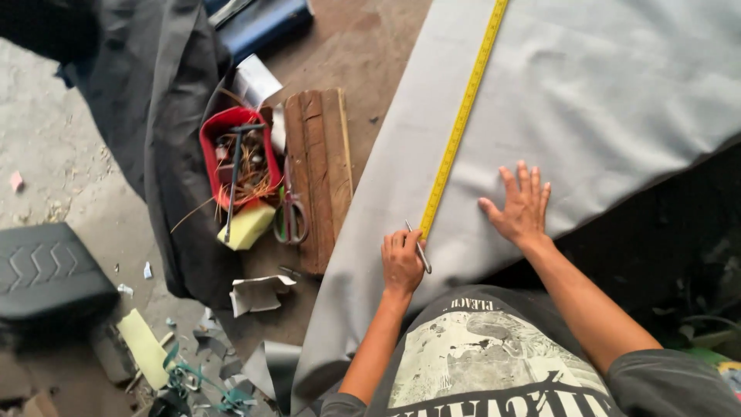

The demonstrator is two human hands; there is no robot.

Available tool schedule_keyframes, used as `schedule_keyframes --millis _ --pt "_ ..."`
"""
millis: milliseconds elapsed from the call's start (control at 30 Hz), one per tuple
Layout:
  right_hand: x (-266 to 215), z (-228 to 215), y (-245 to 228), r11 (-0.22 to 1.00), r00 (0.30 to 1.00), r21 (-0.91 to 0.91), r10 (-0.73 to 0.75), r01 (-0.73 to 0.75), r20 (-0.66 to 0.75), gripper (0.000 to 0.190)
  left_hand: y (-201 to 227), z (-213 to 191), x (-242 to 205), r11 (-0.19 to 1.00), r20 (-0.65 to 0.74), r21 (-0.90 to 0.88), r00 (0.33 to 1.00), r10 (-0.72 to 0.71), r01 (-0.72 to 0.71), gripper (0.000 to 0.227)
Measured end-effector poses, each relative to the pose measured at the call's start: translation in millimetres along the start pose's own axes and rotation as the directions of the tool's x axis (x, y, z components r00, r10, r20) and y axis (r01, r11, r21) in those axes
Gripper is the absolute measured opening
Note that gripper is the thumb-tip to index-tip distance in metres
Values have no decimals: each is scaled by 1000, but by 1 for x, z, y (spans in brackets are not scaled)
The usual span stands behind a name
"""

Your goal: Measuring and marking sections on grey fabric using a ruler and a pen on a workbench.

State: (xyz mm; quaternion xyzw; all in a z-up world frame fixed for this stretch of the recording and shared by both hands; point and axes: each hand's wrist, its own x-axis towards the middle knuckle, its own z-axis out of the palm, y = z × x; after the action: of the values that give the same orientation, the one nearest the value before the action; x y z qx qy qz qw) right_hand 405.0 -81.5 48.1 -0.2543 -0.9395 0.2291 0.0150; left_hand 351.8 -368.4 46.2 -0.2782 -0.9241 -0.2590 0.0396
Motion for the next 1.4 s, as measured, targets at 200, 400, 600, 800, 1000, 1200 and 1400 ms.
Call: schedule_keyframes --millis 200,400,600,800,1000,1200,1400 --pt "14 -3 -57 992 996 94 -87 90 -36 78 -22 -25 -53 994 -171 104 984 58 -41 33" --pt "31 31 -81 976 971 -23 -215 218 108 93 -42 -48 -87 994 -208 43 972 107 -101 37" --pt "23 41 -83 974 978 -98 -198 203 64 100 -43 -53 -72 994 -45 -27 994 100 -102 35" --pt "24 51 -78 985 985 -52 -164 167 50 110 -50 -39 -73 999 48 -7 998 -31 32 37" --pt "25 57 -70 982 982 16 -189 188 23 122 -73 -24 -95 994 77 -106 996 -32 40 31" --pt "24 53 -74 987 983 48 -155 151 99 126 -84 -8 -111 986 39 -160 998 -40 45 22" --pt "25 46 -79 996 985 57 -78 70 156 125 -85 -3 -113 986 32 -167 999 -10 15 22"
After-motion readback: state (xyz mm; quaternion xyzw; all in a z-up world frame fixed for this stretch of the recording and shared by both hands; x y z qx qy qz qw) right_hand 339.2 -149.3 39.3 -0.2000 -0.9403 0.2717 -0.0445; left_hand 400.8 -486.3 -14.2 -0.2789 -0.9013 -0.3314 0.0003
